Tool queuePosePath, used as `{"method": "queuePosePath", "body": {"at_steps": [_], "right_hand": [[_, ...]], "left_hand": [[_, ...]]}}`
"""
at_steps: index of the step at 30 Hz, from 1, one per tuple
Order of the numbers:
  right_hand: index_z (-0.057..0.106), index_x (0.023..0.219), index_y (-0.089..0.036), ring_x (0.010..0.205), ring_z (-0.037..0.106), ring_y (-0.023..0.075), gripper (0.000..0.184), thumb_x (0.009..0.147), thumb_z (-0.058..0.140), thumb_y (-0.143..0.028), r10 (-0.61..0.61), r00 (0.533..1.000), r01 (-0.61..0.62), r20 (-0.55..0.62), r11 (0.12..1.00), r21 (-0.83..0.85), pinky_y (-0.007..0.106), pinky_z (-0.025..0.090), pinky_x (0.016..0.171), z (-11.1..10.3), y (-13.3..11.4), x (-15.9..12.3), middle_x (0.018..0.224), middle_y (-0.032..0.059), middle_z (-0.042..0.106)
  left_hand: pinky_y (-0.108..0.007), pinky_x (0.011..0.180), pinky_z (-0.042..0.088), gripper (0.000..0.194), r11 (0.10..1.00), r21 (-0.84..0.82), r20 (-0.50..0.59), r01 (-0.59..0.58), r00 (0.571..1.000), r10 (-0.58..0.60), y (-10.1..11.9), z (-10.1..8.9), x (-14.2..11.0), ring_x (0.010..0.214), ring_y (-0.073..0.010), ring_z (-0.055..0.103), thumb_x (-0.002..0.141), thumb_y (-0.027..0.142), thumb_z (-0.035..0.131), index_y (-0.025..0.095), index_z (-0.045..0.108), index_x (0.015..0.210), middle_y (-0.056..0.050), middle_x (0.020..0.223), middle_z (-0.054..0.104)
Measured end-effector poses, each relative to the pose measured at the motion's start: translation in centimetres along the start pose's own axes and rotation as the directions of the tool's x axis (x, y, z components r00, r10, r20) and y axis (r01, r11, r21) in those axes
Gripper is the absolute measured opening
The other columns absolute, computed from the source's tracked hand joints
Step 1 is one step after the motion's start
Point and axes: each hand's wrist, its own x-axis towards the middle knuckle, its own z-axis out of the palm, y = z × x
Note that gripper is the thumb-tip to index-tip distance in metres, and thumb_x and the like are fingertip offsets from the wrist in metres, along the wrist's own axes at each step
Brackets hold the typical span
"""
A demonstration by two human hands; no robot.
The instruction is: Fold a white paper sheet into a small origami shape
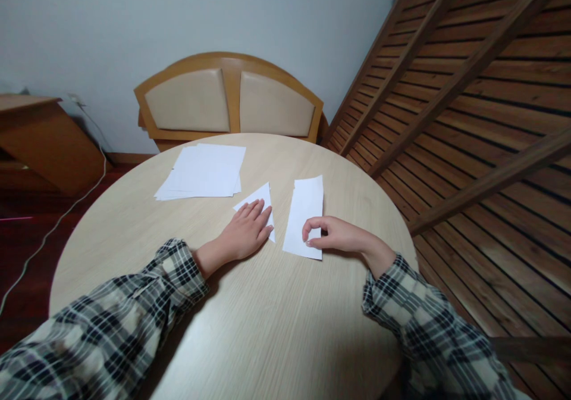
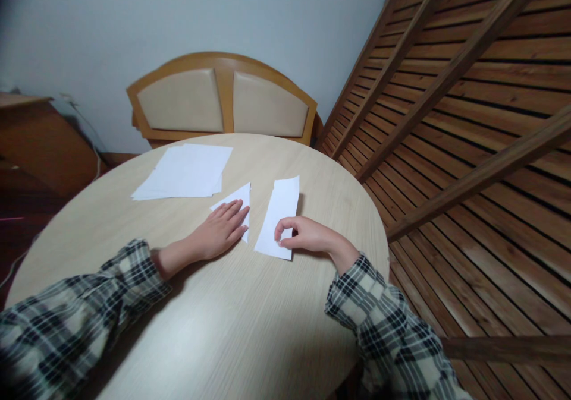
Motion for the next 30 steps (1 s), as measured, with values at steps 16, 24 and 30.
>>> {"method": "queuePosePath", "body": {"at_steps": [16,24,30], "right_hand": [[0.065,0.107,-0.015,0.066,0.048,0.0122,0.035,0.072,0.063,-0.018,0.063,0.955,-0.070,-0.288,0.997,-0.013,0.024,0.038,0.058,0.2,1.4,0.9,0.081,0.0026,0.056],[0.070,0.094,-0.014,0.063,0.047,0.0125,0.021,0.080,0.062,-0.028,0.058,0.927,-0.103,-0.370,0.990,-0.101,0.025,0.034,0.056,0.7,1.4,1.3,0.074,0.0033,0.059],[0.072,0.090,-0.018,0.077,0.049,0.0160,0.016,0.076,0.068,-0.024,-0.032,0.906,-0.093,-0.422,0.957,-0.273,0.029,0.041,0.073,0.3,1.7,1.0,0.083,0.0040,0.049]], "left_hand": [[-0.038,0.074,0.044,0.033,0.998,-0.057,-0.122,0.018,0.992,-0.025,-0.2,-3.9,-0.1,0.077,-0.0227,0.057,0.094,0.036,0.041,0.017,0.066,0.083,-0.009,0.080,0.066],[-0.041,0.086,0.040,0.033,0.998,-0.020,-0.199,0.061,0.978,-0.064,-0.8,-2.4,0.8,0.100,-0.0286,0.048,0.092,0.039,0.047,0.015,0.058,0.112,-0.014,0.109,0.058],[-0.044,0.082,0.043,0.032,0.989,-0.068,-0.090,0.130,0.987,-0.136,-1.0,-2.6,0.5,0.093,-0.0304,0.051,0.086,0.042,0.055,0.015,0.061,0.102,-0.015,0.099,0.060]]}}
